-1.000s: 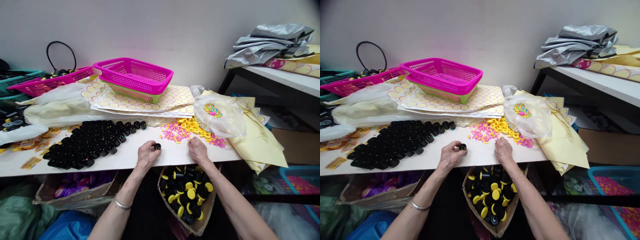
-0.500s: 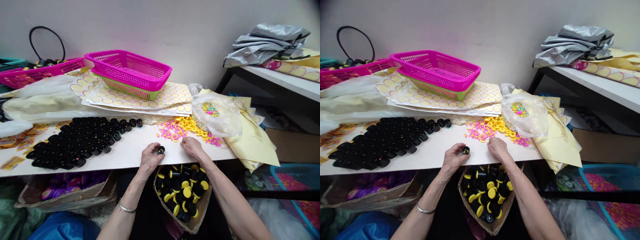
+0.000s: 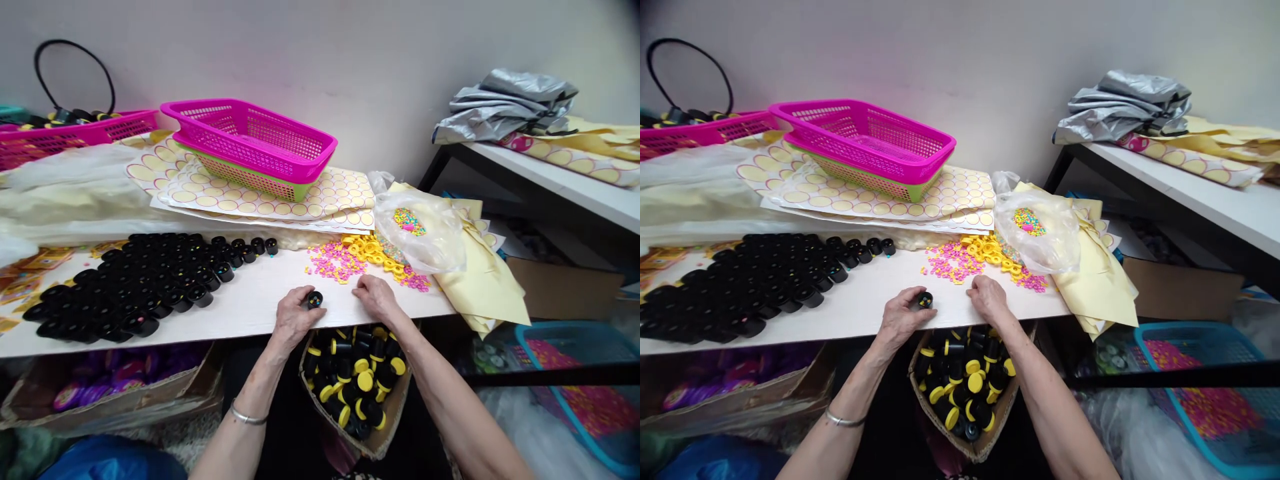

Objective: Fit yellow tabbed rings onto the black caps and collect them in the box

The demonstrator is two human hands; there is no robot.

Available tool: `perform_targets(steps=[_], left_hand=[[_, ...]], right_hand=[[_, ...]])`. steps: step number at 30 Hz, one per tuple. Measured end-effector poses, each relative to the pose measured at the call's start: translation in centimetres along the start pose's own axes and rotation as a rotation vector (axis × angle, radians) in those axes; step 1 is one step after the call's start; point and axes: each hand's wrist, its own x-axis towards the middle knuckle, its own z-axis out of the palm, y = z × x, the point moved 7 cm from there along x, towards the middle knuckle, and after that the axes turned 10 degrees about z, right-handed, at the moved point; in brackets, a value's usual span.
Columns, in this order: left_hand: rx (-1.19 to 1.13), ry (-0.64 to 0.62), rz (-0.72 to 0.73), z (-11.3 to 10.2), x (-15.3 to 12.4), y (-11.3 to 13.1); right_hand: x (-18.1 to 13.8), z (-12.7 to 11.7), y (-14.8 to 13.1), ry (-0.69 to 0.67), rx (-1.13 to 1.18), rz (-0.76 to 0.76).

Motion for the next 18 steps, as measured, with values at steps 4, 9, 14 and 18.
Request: perform_targets(steps=[4, 9, 14, 18], left_hand=[[-0.024, 0.018, 0.013, 0.1, 0.0, 0.1], [0.017, 0.014, 0.025, 0.2, -0.2, 0.7], [0.089, -0.036, 0.052, 0.3, -0.4, 1.6], [0.121, -0.042, 0.077, 0.3, -0.1, 1.5]], right_hand=[[-1.4, 0.0, -1.0, 0.108, -0.002, -0.048], [-3.3, -0.1, -5.6, 0.111, 0.226, -0.340], [-4.4, -0.1, -9.2, 0.057, 0.151, -0.518], [-4.2, 0.2, -10.5, 0.026, 0.013, -0.580]])
